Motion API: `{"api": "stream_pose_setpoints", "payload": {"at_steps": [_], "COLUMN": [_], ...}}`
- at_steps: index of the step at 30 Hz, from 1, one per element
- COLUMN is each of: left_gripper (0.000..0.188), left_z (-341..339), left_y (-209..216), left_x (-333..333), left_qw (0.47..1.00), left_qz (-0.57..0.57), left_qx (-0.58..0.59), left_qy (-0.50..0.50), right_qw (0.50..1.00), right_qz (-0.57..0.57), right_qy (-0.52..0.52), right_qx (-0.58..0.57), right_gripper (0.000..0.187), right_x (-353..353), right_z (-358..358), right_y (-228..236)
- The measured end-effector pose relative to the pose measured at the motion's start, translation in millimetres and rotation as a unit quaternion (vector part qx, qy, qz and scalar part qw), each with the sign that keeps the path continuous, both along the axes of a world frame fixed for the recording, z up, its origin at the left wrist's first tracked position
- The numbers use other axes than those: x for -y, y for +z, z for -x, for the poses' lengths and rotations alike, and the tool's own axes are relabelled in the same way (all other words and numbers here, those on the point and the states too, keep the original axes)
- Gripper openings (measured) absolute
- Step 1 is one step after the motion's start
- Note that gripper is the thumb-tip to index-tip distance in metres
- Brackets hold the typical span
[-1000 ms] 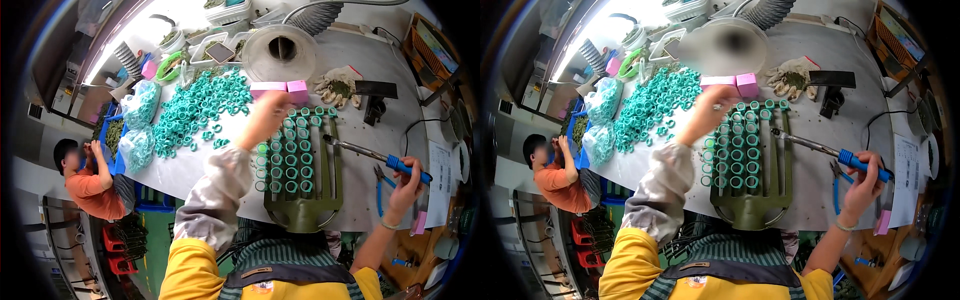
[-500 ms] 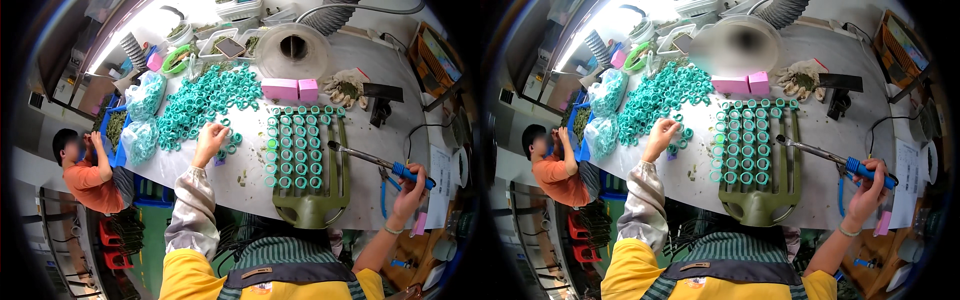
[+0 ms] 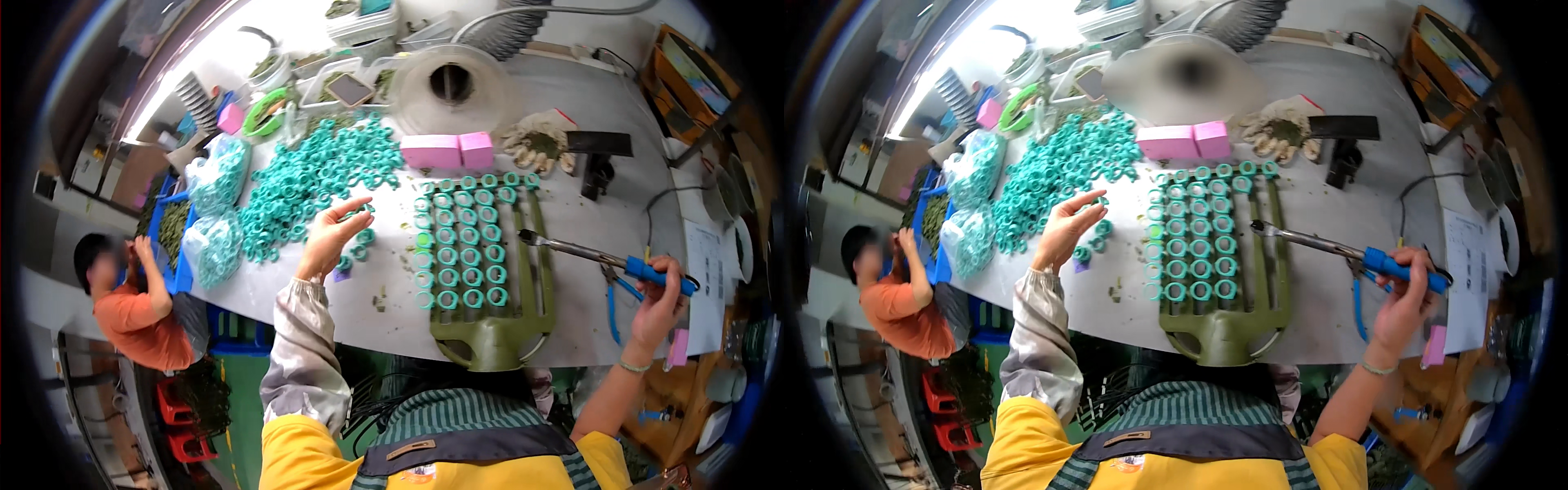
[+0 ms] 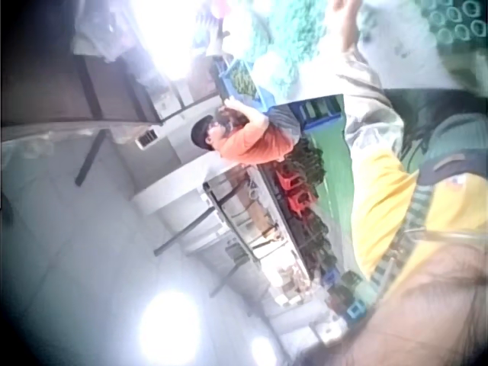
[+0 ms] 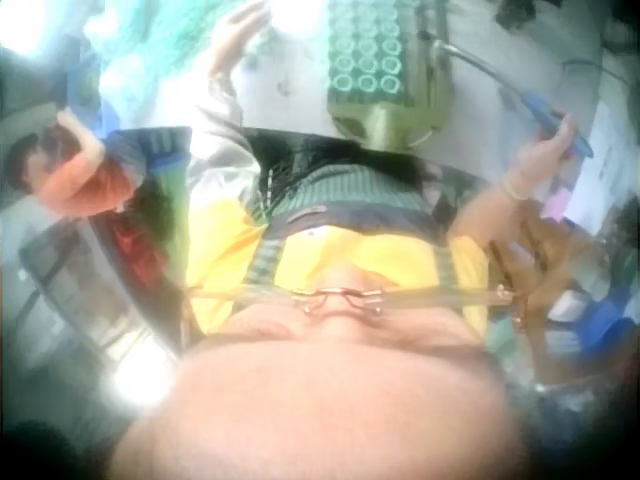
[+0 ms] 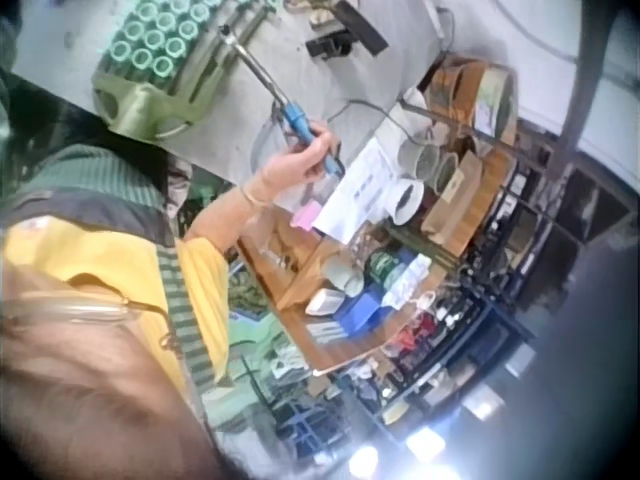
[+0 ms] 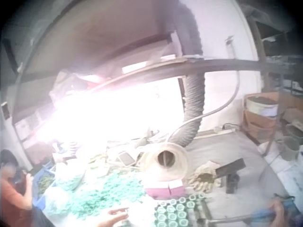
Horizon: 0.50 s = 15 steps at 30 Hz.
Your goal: The person picks up green plastic rings from a table and places them onto the tines of a green plastic tool. They then use a soldering iron to melt and fuse each ring securely onto the tool.
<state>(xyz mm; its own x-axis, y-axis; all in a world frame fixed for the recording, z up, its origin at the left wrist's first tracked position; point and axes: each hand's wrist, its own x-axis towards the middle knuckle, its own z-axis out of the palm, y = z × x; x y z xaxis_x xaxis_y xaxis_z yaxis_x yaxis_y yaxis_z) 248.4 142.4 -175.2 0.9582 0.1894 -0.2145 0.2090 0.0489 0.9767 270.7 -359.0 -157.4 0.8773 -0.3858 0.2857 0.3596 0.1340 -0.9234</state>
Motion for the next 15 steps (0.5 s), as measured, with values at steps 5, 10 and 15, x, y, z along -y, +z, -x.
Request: {"api": "stream_pose_setpoints", "payload": {"at_steps": [5,10,15], "left_gripper": [0.029,0.026,0.027], "left_z": [-25,-60,-85], "left_y": [9,8,-18], "left_x": [88,168,185], "left_qw": [0.951,0.896,0.830], "left_qz": [-0.252,-0.321,-0.427], "left_qx": [0.129,0.241,0.292], "left_qy": [-0.121,-0.189,-0.208], "right_qw": [1.000,0.999,0.999], "right_qz": [0.011,0.002,-0.008], "right_qy": [0.014,0.036,0.030], "right_qx": [0.011,0.020,-0.005], "right_gripper": [0.027,0.025,0.025], "right_x": [-4,-14,-21], "right_z": [-5,-12,-23], "right_y": [-4,-7,-25]}}
